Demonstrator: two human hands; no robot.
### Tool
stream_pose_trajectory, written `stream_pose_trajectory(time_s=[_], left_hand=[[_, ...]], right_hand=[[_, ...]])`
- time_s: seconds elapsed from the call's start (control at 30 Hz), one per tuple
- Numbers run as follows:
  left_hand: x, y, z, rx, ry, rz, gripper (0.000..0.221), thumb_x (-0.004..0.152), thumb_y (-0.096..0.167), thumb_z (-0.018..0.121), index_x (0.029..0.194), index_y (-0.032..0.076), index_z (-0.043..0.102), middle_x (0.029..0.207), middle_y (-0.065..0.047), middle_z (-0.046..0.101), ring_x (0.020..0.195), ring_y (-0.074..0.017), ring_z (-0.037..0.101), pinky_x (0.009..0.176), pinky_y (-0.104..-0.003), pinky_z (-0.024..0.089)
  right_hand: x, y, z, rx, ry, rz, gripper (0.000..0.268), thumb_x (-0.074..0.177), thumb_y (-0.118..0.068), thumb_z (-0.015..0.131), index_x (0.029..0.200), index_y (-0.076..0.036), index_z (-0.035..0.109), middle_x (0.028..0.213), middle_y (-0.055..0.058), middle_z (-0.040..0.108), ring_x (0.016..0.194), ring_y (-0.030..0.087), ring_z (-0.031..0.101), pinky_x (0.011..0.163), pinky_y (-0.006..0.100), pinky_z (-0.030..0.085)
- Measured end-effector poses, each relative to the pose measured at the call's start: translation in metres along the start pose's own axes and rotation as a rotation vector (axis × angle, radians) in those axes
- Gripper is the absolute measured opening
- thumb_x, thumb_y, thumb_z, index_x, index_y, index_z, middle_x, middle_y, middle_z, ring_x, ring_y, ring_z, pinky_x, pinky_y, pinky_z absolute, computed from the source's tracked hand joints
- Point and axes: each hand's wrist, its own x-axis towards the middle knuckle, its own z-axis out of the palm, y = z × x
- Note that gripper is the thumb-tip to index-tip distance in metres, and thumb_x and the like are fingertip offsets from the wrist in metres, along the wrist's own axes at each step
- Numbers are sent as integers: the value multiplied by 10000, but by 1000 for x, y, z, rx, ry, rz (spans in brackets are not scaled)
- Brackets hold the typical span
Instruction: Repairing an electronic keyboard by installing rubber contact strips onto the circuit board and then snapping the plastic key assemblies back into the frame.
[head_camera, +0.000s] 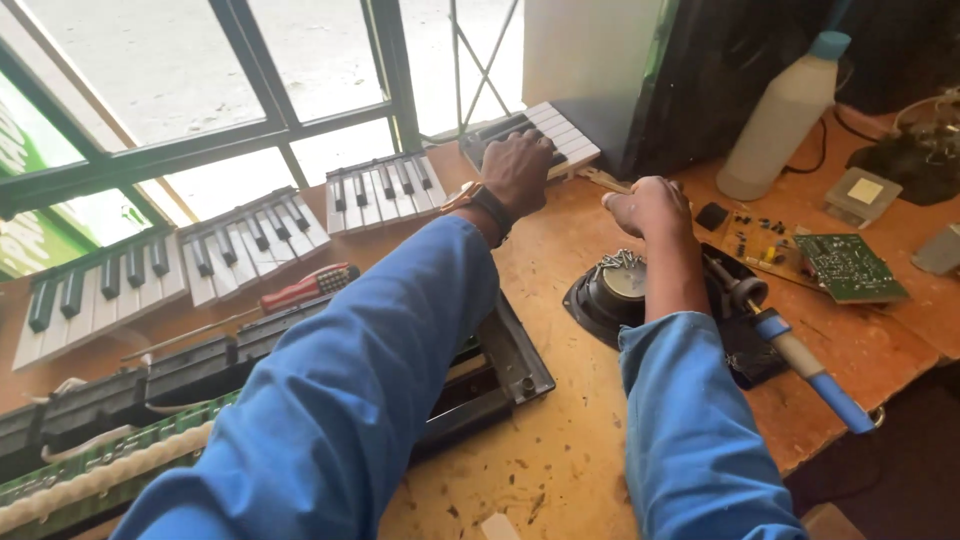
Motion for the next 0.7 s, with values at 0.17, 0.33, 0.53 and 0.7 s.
stream_pose_trajectory(time_s=[0.17,0.33,0.53,0.7], left_hand=[[22,1,45,113,-4,38,430,766,325,858,1114,103,741,980,-82,736,880,-293,741,689,-456,576],[29,0,68,140,38,55,296,779,215,818,1003,42,730,869,-109,717,794,-319,754,595,-464,586],[12,-6,38,145,51,18,247,772,134,786,979,22,711,838,-91,692,768,-331,756,557,-468,597],[2,-21,21,201,130,40,398,712,232,865,1004,37,675,815,-99,674,732,-325,737,541,-475,599]], right_hand=[[-8,-7,-3,-11,-3,1,510,895,-543,659,1308,-252,722,1368,210,604,1333,394,558,1149,470,411],[-11,-8,-2,-61,29,-27,376,867,-397,657,1192,-252,777,1274,181,703,1262,382,624,1110,469,458],[-16,-6,-4,-37,115,-63,220,841,-254,650,990,-292,808,1124,125,761,1140,366,691,1027,469,520],[-39,-22,-25,-63,122,-104,275,818,-154,624,865,-342,818,998,71,795,1079,358,717,1013,426,540]])
